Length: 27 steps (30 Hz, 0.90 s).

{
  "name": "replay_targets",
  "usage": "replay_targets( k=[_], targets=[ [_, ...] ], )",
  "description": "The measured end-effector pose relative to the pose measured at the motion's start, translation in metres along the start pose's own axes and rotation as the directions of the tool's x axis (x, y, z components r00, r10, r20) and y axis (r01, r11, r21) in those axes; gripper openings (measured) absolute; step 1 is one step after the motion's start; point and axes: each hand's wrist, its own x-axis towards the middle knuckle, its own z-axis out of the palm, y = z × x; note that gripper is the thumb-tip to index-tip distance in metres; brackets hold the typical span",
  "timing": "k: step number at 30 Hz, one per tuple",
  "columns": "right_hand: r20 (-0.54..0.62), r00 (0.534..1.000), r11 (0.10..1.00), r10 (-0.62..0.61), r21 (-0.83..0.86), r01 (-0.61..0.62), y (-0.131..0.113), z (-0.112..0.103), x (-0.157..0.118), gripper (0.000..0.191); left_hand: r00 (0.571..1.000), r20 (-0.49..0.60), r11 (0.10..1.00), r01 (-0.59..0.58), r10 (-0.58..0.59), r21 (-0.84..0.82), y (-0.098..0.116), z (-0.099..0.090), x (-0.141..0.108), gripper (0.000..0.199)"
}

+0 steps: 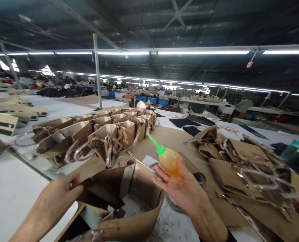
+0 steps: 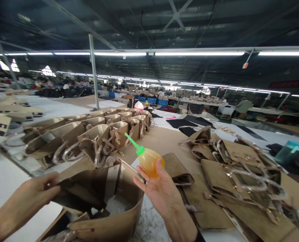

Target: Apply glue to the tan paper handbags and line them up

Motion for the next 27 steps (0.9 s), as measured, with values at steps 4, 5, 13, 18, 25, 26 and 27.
replay_targets(
  k=[4,5,13,18,25,26,27],
  targets=[
    [0.003,0.999,0.999,0.032,-0.003,-0.032,0.012,0.008,0.0,0.044,1.0,0.008,0.999,-0.011,0.012,-0.053,-0.004,0.001,0.013,0.03],
    [-0.001,1.0,1.0,0.03,0.001,-0.03,0.013,0.009,0.0,0.044,0.999,-0.019,0.994,-0.049,0.048,-0.098,-0.001,-0.001,0.011,0.04],
    [-0.023,1.0,0.999,0.017,0.032,-0.017,0.016,0.007,-0.002,0.044,0.894,-0.117,0.846,-0.447,0.433,-0.29,0.104,0.011,-0.017,0.07],
    [-0.003,1.0,1.0,0.019,-0.002,-0.019,0.017,0.007,-0.005,0.043,0.942,0.257,0.933,-0.12,0.214,-0.338,0.118,0.047,0.029,0.086],
    [0.028,0.999,0.997,0.038,-0.068,-0.036,0.014,-0.001,-0.004,0.041,0.914,0.283,0.941,-0.216,0.289,-0.262,0.101,0.061,0.064,0.058],
    [0.028,0.999,0.996,0.039,-0.076,-0.037,0.014,-0.002,-0.004,0.042,0.921,0.274,0.943,-0.206,0.278,-0.263,0.102,0.063,0.065,0.056],
    [0.03,0.999,0.996,0.041,-0.078,-0.039,0.014,-0.003,-0.003,0.043,0.932,0.258,0.949,-0.19,0.255,-0.252,0.104,0.067,0.066,0.054]
  ],
)
